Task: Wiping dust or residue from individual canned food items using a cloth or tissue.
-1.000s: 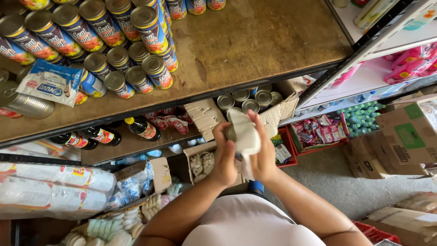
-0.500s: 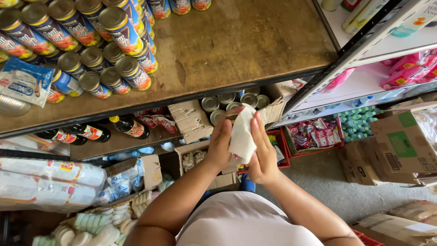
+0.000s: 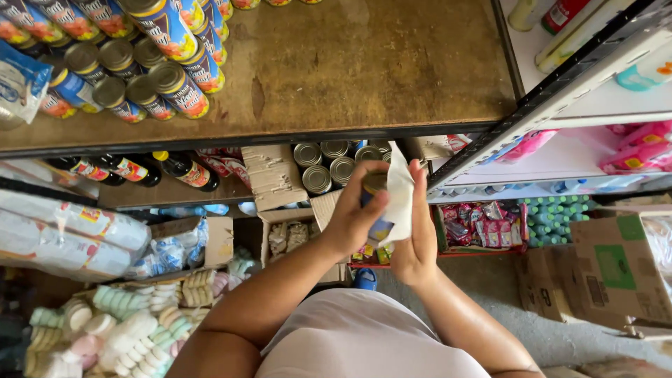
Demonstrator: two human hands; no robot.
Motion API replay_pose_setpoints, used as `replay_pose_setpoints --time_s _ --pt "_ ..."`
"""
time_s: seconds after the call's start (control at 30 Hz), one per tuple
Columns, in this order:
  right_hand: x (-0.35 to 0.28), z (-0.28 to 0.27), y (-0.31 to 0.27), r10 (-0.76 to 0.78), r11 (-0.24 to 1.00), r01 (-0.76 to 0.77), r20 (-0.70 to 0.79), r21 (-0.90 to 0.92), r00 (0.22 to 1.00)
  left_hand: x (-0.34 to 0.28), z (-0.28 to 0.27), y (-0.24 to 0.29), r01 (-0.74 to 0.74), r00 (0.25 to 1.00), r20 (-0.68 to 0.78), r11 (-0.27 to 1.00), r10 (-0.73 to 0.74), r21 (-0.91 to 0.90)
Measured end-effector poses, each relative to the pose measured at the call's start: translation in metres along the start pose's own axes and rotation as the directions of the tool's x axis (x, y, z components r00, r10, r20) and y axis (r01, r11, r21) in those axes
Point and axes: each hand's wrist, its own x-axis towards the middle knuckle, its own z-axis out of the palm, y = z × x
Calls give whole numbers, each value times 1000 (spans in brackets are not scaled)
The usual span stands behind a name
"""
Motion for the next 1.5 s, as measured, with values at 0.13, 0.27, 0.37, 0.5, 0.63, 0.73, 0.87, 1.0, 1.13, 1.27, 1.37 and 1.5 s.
replay_pose_setpoints --time_s 0.13,0.27,0.37,0.5,0.63,0.73,0.87,1.0,1.13,1.27,1.37,1.5 --pt "-14 -10 17 -92 966 81 -35 -247 995 2 15 -26 37 998 -47 993 -43 -114" --pt "-33 -23 27 -71 976 84 73 -199 995 16 20 -12 27 996 -86 1000 -26 12" --pt "-20 -27 21 24 999 -22 45 -43 999 19 22 -13 -3 996 -85 1000 4 11" --pt "-9 -39 30 84 996 -84 -4 33 996 11 37 -23 -15 997 -71 996 21 88" --pt "-3 -51 37 9 992 -4 -44 125 999 12 45 -21 -50 998 49 973 40 223" --pt "-12 -49 36 -76 996 76 -15 -39 997 18 52 -23 -40 999 -8 999 41 13" --pt "-39 -53 53 -81 986 96 111 -133 991 24 50 -19 32 994 -88 932 -69 -362" --pt "-17 -42 44 21 985 -27 34 170 999 25 46 -17 22 990 -118 901 -82 -434" --pt "3 -42 37 87 985 -90 33 145 996 23 41 -26 -39 996 -87 981 23 -190" --pt "6 -39 39 -141 926 174 121 -334 983 25 36 -40 -96 989 -132 971 68 -217" --pt "-7 -35 44 -216 899 280 216 -336 952 27 19 -24 -99 983 -166 985 75 -139" --pt "-16 -22 54 -206 923 262 210 -283 956 30 -12 -25 -162 974 -184 975 133 -154"
